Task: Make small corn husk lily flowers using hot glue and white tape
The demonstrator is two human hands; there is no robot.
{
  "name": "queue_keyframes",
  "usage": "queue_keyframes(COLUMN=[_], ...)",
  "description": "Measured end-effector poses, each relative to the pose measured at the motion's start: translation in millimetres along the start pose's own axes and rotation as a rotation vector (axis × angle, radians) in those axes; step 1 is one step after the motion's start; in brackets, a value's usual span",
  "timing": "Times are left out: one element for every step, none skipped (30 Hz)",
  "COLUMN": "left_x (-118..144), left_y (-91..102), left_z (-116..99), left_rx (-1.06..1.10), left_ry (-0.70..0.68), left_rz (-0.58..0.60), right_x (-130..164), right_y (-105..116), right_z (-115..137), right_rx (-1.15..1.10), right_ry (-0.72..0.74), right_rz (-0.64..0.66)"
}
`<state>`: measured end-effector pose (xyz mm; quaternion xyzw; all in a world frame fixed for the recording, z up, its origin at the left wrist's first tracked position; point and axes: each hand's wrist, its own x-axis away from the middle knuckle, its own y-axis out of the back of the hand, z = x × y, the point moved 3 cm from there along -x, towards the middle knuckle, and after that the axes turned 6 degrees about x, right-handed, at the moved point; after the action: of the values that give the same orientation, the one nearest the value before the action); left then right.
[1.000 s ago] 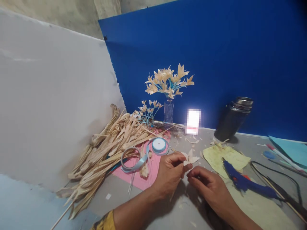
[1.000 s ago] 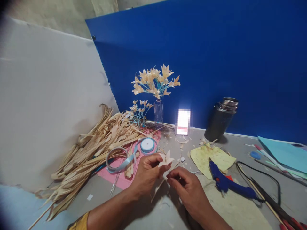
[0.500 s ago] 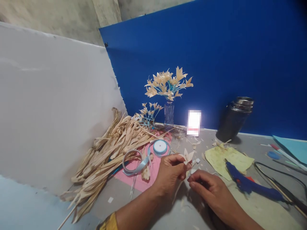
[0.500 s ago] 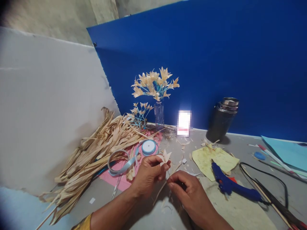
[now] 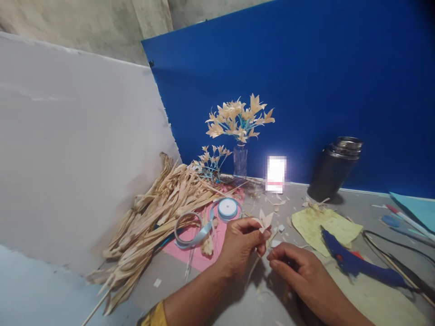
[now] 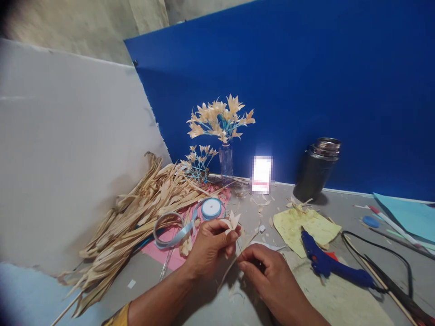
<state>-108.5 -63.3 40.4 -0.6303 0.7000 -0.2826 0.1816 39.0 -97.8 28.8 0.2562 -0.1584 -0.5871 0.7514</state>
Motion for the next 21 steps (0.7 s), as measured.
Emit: queue_keyframes(left_x=[0, -1, -1, -2, -2, -3, -3, -4, -4, -4, -4, -3, -3, -3, -2, -2, -1, -1, 0, 0, 0], left_y=[0.1, 0.4, 0.8, 1.5, 2.3, 3.2, 3.8, 4.2, 4.3, 3.8, 3.1, 2.2, 1.4, 0.7, 0.3, 0.1, 0.1, 0.3, 0.7, 1.3, 1.9], left_z=[-1, -2, -4, -5, -7, -8, -8, -9, -8, -8, -7, -6, -5, -4, -3, -2, -1, 1, 2, 4, 5], left_rx=[0.000, -0.003, -0.007, -0.012, -0.015, -0.014, -0.005, 0.013, 0.038, 0.065, 0.094, 0.124, 0.158, 0.196, 0.234, 0.270, 0.298, 0.319, 0.333, 0.340, 0.345], left_ry=[-0.002, -0.003, -0.008, -0.016, -0.023, -0.028, -0.025, -0.015, 0.002, 0.027, 0.054, 0.080, 0.108, 0.137, 0.167, 0.200, 0.234, 0.267, 0.291, 0.307, 0.313], left_rz=[0.001, 0.004, 0.006, 0.007, 0.008, 0.009, 0.014, 0.024, 0.038, 0.059, 0.082, 0.104, 0.122, 0.134, 0.143, 0.150, 0.157, 0.164, 0.170, 0.175, 0.179], right_x=[0, 0, 0, 0, 0, 0, 0, 0, 1, 2, 3, 4, 6, 8, 10, 11, 13, 15, 16, 16, 17], right_y=[0, 0, -1, -1, -2, -3, -3, -4, -4, -4, -4, -4, -4, -3, -2, -2, 0, 1, 2, 3, 4], right_z=[0, 0, 0, 0, 0, 0, 0, -1, -1, -3, -4, -6, -7, -9, -10, -10, -10, -8, -6, -4, -1], right_rx=[0.010, 0.022, 0.033, 0.042, 0.050, 0.052, 0.048, 0.037, 0.020, -0.004, -0.028, -0.049, -0.064, -0.071, -0.069, -0.059, -0.046, -0.034, -0.024, -0.019, -0.019], right_ry=[0.004, 0.010, 0.015, 0.020, 0.027, 0.034, 0.039, 0.042, 0.042, 0.040, 0.035, 0.030, 0.025, 0.025, 0.027, 0.037, 0.051, 0.069, 0.086, 0.102, 0.115], right_rz=[-0.003, -0.003, -0.003, -0.001, 0.003, 0.003, -0.004, -0.012, -0.023, -0.035, -0.050, -0.061, -0.070, -0.080, -0.097, -0.114, -0.135, -0.160, -0.183, -0.198, -0.211])
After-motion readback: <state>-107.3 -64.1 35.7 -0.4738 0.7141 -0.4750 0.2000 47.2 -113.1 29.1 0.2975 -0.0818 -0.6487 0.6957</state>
